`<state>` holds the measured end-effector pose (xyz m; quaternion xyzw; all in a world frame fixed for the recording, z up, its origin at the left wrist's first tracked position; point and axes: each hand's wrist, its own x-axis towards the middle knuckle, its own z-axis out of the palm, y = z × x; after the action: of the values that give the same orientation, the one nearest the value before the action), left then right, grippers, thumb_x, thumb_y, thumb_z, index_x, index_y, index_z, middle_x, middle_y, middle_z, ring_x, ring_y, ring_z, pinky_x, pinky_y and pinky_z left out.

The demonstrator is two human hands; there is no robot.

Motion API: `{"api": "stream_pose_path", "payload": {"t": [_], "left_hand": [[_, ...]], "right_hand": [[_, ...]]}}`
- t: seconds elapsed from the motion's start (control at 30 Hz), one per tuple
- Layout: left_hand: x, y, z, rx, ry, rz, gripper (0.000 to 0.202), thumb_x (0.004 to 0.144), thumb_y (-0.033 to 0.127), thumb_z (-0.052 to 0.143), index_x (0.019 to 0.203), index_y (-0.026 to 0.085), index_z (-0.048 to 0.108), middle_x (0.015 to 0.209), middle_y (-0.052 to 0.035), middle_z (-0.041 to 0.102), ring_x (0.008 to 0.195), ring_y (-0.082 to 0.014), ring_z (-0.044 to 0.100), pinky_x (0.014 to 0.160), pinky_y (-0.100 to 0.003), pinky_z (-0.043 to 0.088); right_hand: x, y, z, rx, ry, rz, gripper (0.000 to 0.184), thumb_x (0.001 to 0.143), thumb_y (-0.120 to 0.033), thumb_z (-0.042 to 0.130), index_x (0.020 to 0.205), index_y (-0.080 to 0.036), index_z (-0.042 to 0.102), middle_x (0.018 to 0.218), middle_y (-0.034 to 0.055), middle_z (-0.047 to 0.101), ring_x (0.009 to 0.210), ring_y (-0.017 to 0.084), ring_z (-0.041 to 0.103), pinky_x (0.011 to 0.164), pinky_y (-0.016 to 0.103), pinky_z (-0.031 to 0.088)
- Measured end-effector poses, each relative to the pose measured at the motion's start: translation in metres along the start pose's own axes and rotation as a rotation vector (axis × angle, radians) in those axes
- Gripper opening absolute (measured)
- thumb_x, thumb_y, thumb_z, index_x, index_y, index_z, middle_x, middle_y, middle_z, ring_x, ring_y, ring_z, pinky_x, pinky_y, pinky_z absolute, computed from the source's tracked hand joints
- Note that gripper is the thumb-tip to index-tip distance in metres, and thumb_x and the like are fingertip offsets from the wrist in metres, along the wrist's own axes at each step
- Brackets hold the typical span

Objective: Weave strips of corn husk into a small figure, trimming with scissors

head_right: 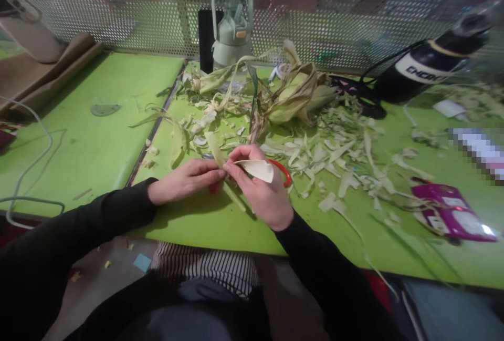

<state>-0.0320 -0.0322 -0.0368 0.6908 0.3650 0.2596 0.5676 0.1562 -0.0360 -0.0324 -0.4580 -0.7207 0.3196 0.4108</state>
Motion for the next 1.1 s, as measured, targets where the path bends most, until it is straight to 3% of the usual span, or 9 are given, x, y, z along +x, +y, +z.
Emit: {"api": "stream_pose_path", "payload": {"t": [0.1,0.33,0.47,0.63,0.83,0.93,1.0,1.1], "left_hand": [[0.001,0.0,0.003,-0.03,0.064,-0.087,0.026,0.092,0.026,0.045,0.069,0.016,0.052,0.063,0.0019,0.056,0.059,-0.0095,0.05,0.061,-0.023,0.042],[0.002,-0.002,0.006,-0.174,0.013,-0.167,0.024,0.092,0.026,0.046,0.072,0.015,0.053,0.063,0.0021,0.057,0.058,-0.0097,0.054,0.061,-0.023,0.044],[0.001,-0.005,0.009,-0.148,-0.004,-0.154,0.024,0.093,0.029,0.046,0.075,0.015,0.054,0.063,0.0019,0.057,0.058,-0.01,0.053,0.06,-0.023,0.043],[0.001,-0.006,0.011,-0.087,-0.024,-0.119,0.024,0.094,0.03,0.045,0.08,0.015,0.057,0.063,0.0024,0.055,0.058,-0.0097,0.049,0.059,-0.022,0.041],[0.0,-0.006,0.013,-0.019,-0.051,-0.078,0.027,0.094,0.032,0.046,0.075,0.015,0.055,0.063,0.0019,0.056,0.058,-0.0098,0.048,0.058,-0.023,0.04],[0.0,-0.008,0.015,-0.024,-0.068,-0.062,0.027,0.094,0.034,0.047,0.075,0.016,0.054,0.063,0.0023,0.055,0.057,-0.0093,0.047,0.057,-0.022,0.039],[0.0,-0.008,0.015,-0.042,-0.071,-0.06,0.026,0.094,0.033,0.048,0.075,0.016,0.054,0.063,0.0027,0.055,0.057,-0.0091,0.047,0.057,-0.022,0.039],[0.001,-0.004,0.011,-0.091,-0.023,-0.108,0.026,0.094,0.03,0.047,0.074,0.015,0.053,0.064,0.0024,0.054,0.058,-0.009,0.048,0.059,-0.022,0.039]], "right_hand": [[0.0,-0.002,0.003,0.054,-0.023,0.021,0.018,0.096,-0.037,0.055,0.097,-0.021,0.064,0.085,0.0017,0.066,0.067,0.013,0.061,0.063,0.027,0.053],[-0.002,-0.001,0.006,0.368,-0.036,0.009,0.025,0.097,-0.045,0.05,0.111,-0.026,0.057,0.089,0.001,0.058,0.069,0.013,0.056,0.062,0.026,0.054],[-0.003,-0.001,0.009,0.329,-0.004,0.002,0.028,0.097,-0.049,0.049,0.112,-0.026,0.055,0.081,-0.0018,0.05,0.065,0.011,0.051,0.058,0.025,0.049],[-0.006,-0.003,0.006,0.232,0.051,-0.005,0.034,0.101,-0.047,0.04,0.106,-0.024,0.064,0.073,-0.0013,0.051,0.058,0.011,0.045,0.054,0.027,0.042],[-0.011,-0.001,0.006,0.226,0.064,-0.056,0.031,0.1,-0.046,0.045,0.104,-0.026,0.068,0.058,-0.0048,0.042,0.049,0.01,0.039,0.048,0.026,0.035],[-0.011,0.0,0.007,0.248,0.088,-0.032,0.03,0.098,-0.047,0.048,0.089,-0.024,0.066,0.055,-0.0052,0.04,0.045,0.01,0.035,0.043,0.026,0.03],[-0.011,-0.001,0.005,0.213,0.068,-0.008,0.033,0.097,-0.047,0.049,0.078,-0.023,0.062,0.056,-0.0043,0.042,0.045,0.01,0.035,0.042,0.026,0.028],[-0.009,-0.007,-0.001,0.115,-0.021,-0.057,0.035,0.098,-0.047,0.045,0.082,-0.023,0.064,0.057,-0.0032,0.044,0.049,0.011,0.04,0.046,0.026,0.032]]}}
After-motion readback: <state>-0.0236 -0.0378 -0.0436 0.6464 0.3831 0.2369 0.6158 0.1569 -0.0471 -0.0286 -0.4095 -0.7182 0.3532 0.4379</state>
